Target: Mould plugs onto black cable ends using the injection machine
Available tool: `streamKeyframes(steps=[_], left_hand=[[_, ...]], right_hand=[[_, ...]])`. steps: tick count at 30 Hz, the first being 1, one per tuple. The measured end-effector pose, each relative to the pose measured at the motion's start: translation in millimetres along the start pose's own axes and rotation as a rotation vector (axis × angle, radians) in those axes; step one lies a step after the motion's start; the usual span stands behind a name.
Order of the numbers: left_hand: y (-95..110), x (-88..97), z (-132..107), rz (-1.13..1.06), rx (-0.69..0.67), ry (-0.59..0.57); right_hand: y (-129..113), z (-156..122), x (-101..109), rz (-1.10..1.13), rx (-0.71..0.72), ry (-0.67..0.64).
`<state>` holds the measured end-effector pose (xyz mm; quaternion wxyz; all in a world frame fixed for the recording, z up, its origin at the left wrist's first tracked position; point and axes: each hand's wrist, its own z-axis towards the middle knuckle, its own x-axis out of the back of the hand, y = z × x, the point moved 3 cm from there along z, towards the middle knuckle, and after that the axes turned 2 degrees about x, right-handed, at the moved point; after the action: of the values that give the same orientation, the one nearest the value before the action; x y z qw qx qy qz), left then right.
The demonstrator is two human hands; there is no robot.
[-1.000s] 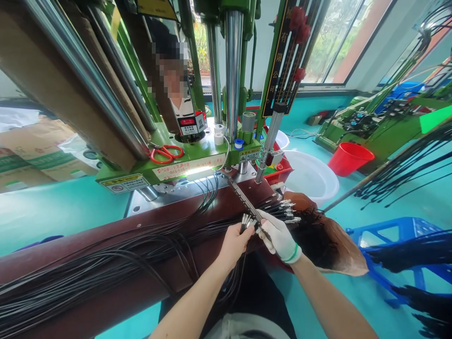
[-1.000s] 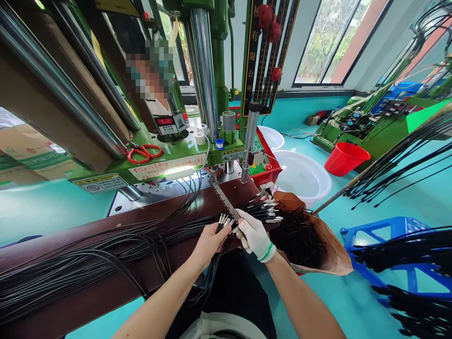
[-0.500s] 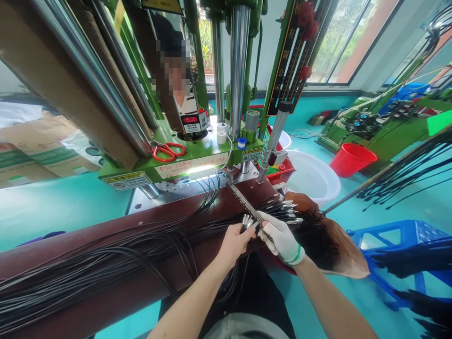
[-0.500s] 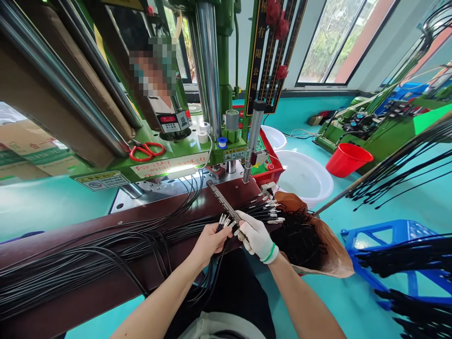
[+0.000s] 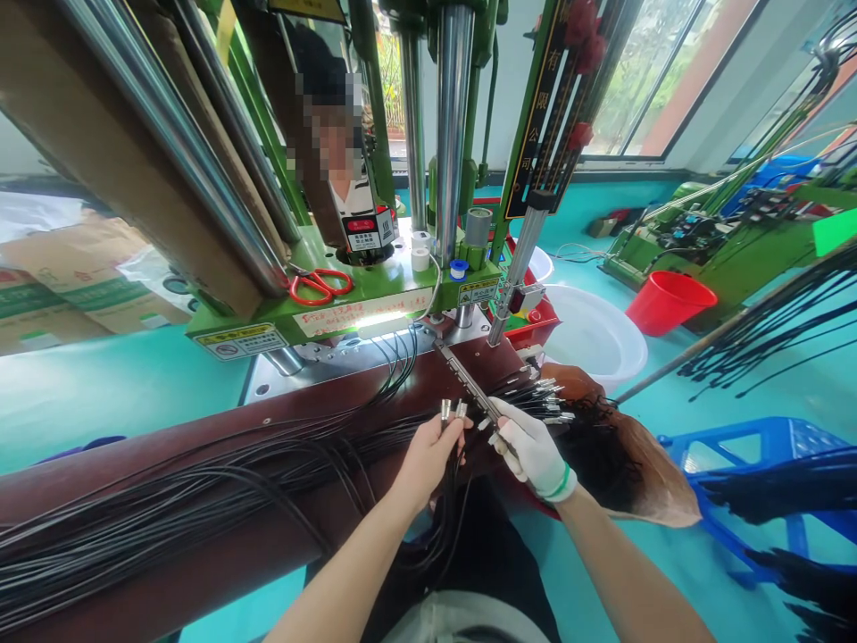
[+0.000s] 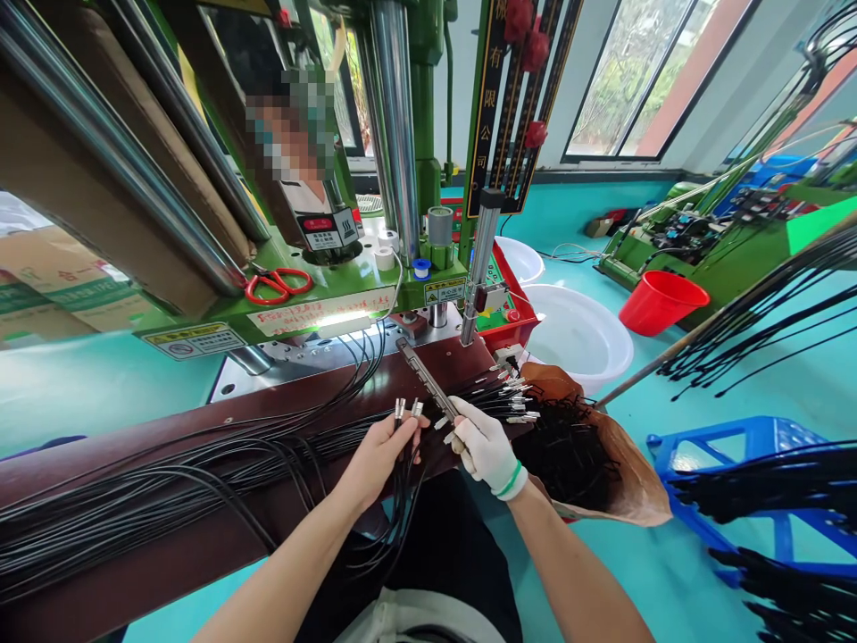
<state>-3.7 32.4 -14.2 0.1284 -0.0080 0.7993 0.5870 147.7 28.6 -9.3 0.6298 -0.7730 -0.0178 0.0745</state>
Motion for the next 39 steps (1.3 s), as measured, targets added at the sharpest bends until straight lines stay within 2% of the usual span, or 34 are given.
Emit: streamKeyframes(steps=[6,12,21,24,28,33,37,39], left_hand=[[2.3,-4.0,2.5,-0.195,0.04,0.167],[-1.7,-14.8,7.5,-0.057,0.125,0.082],[-0.3,-11.3,9.5,-0.098,0.165,0.047],[-2.9,-10.9,11.5,-0.089,0.139,0.055],[-7.2,-9.2,14.0,0.026,0.072,0.106],[3.7,-6.1,8.3,0.143,-0.107,0.19],[15.8,-0.1,2.0,0.062,-0.233,0.364],[16.6,-0.2,2.8,-0.012,-0.201,0.367]], right_hand=[[-0.8,-0.3,1.2,0.001,0.015,-0.04],[3.1,0.7,5.0,0.005,0.004,-0.051],[0.3,0.5,5.7,-0.002,0.025,-0.093],[2.1,0.6,4.7,-0.059,0.037,-0.071],[2.2,1.1,2.4,-0.139,0.153,-0.008],[4.7,1.3,5.1,-0.008,0.039,0.001],[5.7,1.6,11.4,0.059,0.05,0.01],[7.0,1.8,12.8,0.067,0.063,-0.017]])
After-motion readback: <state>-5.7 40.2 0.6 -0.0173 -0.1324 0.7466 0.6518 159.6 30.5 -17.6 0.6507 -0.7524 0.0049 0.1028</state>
